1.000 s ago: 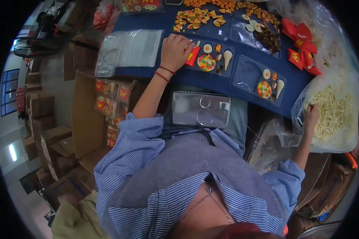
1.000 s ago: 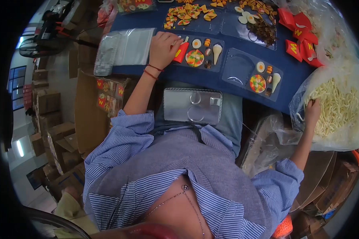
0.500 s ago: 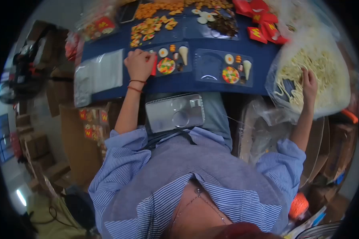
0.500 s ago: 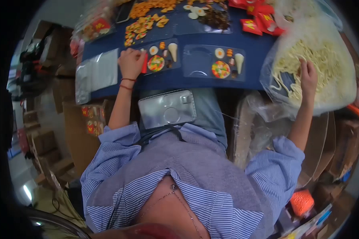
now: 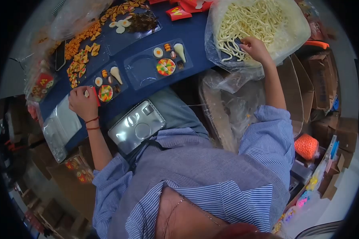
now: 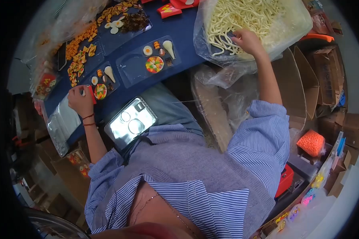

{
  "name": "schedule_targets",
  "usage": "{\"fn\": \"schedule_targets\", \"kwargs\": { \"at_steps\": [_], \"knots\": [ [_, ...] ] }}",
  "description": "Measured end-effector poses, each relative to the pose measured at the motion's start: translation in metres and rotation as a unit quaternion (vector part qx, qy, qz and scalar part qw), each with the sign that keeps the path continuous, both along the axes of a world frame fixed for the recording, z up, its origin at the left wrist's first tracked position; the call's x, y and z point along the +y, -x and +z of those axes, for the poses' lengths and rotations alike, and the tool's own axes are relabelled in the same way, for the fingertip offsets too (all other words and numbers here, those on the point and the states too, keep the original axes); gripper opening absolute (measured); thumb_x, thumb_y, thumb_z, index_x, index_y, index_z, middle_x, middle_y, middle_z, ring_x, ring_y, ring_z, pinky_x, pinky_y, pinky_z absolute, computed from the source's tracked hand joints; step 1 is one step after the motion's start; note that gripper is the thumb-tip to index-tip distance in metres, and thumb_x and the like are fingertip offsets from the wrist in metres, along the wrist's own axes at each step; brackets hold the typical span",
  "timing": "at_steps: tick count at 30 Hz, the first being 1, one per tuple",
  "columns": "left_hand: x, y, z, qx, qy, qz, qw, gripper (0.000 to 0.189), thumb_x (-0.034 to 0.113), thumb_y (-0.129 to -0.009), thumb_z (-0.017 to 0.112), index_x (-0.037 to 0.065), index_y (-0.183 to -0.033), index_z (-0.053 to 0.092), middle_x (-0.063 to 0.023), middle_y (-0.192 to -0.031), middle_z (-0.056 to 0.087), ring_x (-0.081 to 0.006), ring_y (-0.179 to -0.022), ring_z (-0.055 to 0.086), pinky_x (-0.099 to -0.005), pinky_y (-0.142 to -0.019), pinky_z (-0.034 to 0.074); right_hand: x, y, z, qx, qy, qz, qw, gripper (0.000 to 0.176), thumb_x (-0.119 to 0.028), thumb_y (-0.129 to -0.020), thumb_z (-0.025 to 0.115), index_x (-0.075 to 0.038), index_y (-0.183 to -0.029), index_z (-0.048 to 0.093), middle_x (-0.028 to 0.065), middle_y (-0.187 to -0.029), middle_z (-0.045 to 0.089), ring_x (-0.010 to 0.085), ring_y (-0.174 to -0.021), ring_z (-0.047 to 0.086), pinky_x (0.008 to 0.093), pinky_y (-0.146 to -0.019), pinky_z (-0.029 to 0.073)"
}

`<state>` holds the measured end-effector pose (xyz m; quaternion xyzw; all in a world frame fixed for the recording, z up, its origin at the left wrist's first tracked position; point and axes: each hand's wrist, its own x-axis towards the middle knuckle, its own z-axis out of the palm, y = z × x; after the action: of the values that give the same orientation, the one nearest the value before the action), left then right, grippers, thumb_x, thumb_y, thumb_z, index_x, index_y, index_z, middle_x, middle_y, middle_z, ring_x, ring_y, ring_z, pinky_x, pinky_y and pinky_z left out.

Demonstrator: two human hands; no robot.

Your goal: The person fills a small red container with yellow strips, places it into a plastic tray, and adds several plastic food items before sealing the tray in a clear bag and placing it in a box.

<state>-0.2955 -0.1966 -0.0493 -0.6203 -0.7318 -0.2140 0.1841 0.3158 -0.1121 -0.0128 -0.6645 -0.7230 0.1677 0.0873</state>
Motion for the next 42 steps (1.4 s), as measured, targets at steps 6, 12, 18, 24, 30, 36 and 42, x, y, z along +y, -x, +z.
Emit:
{"fn": "schedule_targets", "kwargs": {
  "at_steps": [6,12,18,24,30,36,42],
  "knots": [
    [0.004,-0.059,0.044,-0.012,-0.028,-0.12,0.992,0.01,0.019,-0.081,0.068,0.011,-0.087,0.066,-0.0033,-0.095,0.059,-0.0242,-0.093,0.057,-0.0404,-0.084,0.042,0.014,0.017,-0.029,-0.025,0.029,0.0,0.999,0.029,-0.028,-0.082,0.067,-0.001,-0.091,0.065,0.015,-0.082,0.068,0.0312,-0.076,0.065,0.0409,-0.07,0.05],
    [0.021,-0.096,0.048,-0.052,-0.02,-0.214,0.975,0.007,0.015,-0.081,0.068,0.009,-0.085,0.065,-0.0039,-0.095,0.06,-0.0235,-0.093,0.057,-0.0384,-0.084,0.042,0.025,0.017,-0.037,-0.117,0.034,0.022,0.992,0.029,-0.031,-0.083,0.059,-0.002,-0.084,0.063,0.0175,-0.078,0.066,0.0352,-0.075,0.064,0.0426,-0.068,0.05],
    [0.023,-0.105,0.053,-0.1,-0.007,-0.239,0.966,0.007,0.014,-0.082,0.067,0.008,-0.085,0.065,-0.0048,-0.096,0.061,-0.0239,-0.093,0.056,-0.0381,-0.082,0.043,0.019,-0.011,-0.028,0.099,0.019,-0.042,0.994,0.024,-0.024,-0.08,0.066,-0.001,-0.085,0.063,0.0146,-0.079,0.067,0.0335,-0.074,0.065,0.042,-0.068,0.05],
    [0.026,-0.112,0.05,-0.113,0.008,-0.257,0.96,0.006,0.012,-0.082,0.066,0.007,-0.086,0.065,-0.0058,-0.097,0.061,-0.0247,-0.093,0.057,-0.0372,-0.081,0.043,0.002,0.015,-0.043,-0.061,-0.054,0.028,0.996,0.029,-0.033,-0.087,0.062,-0.005,-0.095,0.063,0.0161,-0.087,0.068,0.036,-0.085,0.064,0.043,-0.076,0.049],
    [0.024,-0.112,0.049,-0.123,0.016,-0.26,0.958,0.006,0.011,-0.082,0.066,0.006,-0.086,0.065,-0.0062,-0.097,0.062,-0.0248,-0.093,0.057,-0.0365,-0.08,0.044,0.017,0.028,-0.056,-0.023,-0.029,-0.074,0.997,0.034,-0.038,-0.09,0.055,-0.006,-0.096,0.063,0.0182,-0.088,0.067,0.039,-0.088,0.063,0.0473,-0.078,0.047],
    [0.018,-0.106,0.045,-0.136,0.019,-0.251,0.958,0.007,0.011,-0.083,0.066,0.006,-0.087,0.065,-0.0062,-0.097,0.062,-0.0246,-0.094,0.057,-0.0364,-0.08,0.044,0.012,0.047,-0.051,-0.163,-0.062,-0.039,0.984,0.034,-0.037,-0.092,0.053,-0.005,-0.097,0.063,0.0181,-0.096,0.066,0.0365,-0.097,0.062,0.0449,-0.082,0.046],
    [0.009,-0.094,0.041,-0.178,0.028,-0.242,0.953,0.006,0.01,-0.085,0.065,0.004,-0.087,0.065,-0.0072,-0.096,0.061,-0.0243,-0.092,0.056,-0.0354,-0.079,0.045,0.01,0.015,-0.036,0.324,0.018,-0.132,0.937,0.035,-0.029,-0.097,0.042,-0.001,-0.095,0.064,0.0169,-0.107,0.068,0.0261,-0.096,0.061,0.0356,-0.089,0.045]
  ]
}}
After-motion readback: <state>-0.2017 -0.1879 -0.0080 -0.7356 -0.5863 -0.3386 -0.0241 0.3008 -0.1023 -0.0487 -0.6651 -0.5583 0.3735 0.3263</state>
